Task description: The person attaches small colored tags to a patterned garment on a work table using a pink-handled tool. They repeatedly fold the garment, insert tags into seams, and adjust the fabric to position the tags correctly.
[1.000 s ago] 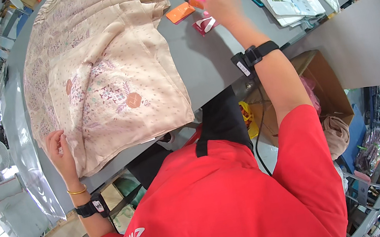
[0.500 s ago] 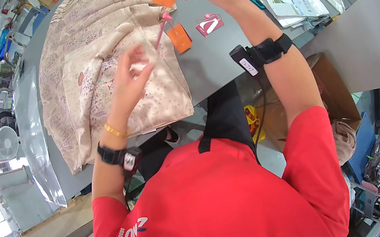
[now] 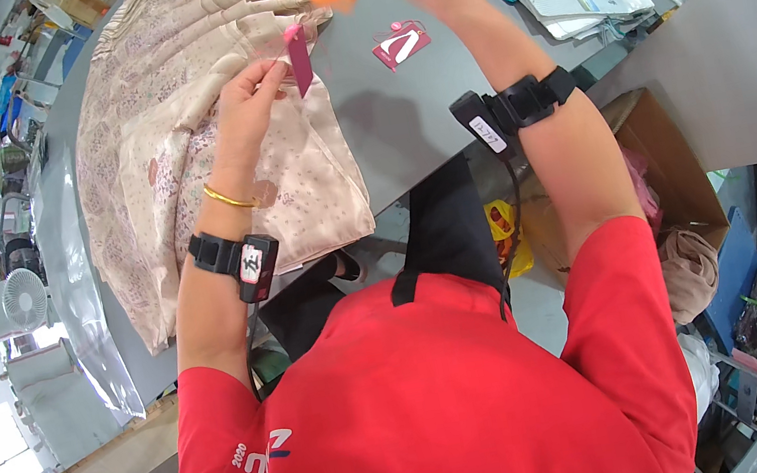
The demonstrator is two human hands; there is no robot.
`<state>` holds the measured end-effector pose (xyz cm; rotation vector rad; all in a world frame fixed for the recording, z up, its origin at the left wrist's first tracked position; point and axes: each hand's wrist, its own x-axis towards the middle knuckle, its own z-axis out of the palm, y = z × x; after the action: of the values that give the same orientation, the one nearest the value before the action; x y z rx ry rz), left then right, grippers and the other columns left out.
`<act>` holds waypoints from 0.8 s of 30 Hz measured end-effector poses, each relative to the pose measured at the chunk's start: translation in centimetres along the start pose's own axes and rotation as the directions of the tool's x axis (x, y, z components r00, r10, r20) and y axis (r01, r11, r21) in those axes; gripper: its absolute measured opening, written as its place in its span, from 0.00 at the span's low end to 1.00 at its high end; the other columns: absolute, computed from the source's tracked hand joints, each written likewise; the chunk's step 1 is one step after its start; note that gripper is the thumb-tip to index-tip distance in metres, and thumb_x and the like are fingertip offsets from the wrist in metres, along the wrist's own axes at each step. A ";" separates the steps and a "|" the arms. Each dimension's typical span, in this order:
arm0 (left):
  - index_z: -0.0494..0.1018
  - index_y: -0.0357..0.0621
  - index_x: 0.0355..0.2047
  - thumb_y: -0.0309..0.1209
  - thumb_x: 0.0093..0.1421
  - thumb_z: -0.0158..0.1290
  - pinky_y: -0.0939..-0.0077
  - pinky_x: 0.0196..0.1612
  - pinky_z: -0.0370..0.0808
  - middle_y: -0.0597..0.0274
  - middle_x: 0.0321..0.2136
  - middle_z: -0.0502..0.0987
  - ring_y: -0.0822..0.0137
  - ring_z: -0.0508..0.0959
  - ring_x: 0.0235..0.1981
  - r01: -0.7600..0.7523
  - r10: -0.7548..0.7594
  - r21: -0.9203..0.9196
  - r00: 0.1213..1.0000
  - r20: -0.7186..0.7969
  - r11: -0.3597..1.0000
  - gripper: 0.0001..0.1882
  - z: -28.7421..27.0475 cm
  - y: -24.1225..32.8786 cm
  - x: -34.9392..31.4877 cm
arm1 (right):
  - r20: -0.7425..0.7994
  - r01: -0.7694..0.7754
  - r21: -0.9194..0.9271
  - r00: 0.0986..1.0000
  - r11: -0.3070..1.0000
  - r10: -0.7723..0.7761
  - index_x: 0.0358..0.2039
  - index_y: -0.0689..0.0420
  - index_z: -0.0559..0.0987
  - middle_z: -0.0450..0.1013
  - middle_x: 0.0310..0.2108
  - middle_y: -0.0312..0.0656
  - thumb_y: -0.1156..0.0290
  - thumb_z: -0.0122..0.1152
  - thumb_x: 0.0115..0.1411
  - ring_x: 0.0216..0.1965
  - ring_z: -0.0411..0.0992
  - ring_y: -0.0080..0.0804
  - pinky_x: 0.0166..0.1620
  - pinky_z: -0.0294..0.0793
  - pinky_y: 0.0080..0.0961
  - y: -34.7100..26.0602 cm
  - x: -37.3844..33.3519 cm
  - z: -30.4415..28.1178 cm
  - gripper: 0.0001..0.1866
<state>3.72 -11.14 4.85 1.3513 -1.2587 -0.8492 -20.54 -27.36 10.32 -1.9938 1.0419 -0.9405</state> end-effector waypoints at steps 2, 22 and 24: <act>0.84 0.36 0.43 0.32 0.74 0.56 0.79 0.41 0.75 0.66 0.35 0.85 0.78 0.79 0.36 -0.044 0.046 -0.022 0.995 0.087 0.999 0.11 -0.8 0.4 0.0 | 0.066 -0.032 -0.149 0.997 0.988 0.042 0.46 0.61 0.80 0.83 0.35 0.40 0.63 0.56 0.76 0.28 0.82 0.27 0.32 0.78 0.26 0.5 -0.9 0.7 0.13; 0.79 0.40 0.42 0.35 0.78 0.48 0.84 0.25 0.61 0.75 0.19 0.69 0.85 0.60 0.17 0.221 -0.200 -0.037 0.933 0.299 0.974 0.13 -4.5 2.2 -0.8 | -0.079 -0.142 0.253 0.983 0.957 0.167 0.43 0.61 0.82 0.83 0.33 0.45 0.64 0.57 0.70 0.31 0.83 0.40 0.39 0.80 0.38 6.3 -2.7 3.3 0.13; 0.79 0.41 0.43 0.34 0.79 0.48 0.87 0.22 0.58 0.75 0.19 0.70 0.86 0.60 0.17 0.269 -0.214 -0.207 0.943 0.255 0.941 0.13 -5.0 2.3 -1.7 | -0.143 -0.189 -0.052 0.973 0.981 0.180 0.47 0.62 0.81 0.83 0.34 0.43 0.63 0.57 0.72 0.30 0.82 0.33 0.37 0.80 0.33 7.8 -2.1 2.3 0.15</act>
<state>7.64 -8.10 7.79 1.2537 -1.1305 -1.3202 -22.39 -28.50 2.20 -1.8666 1.3254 -0.9641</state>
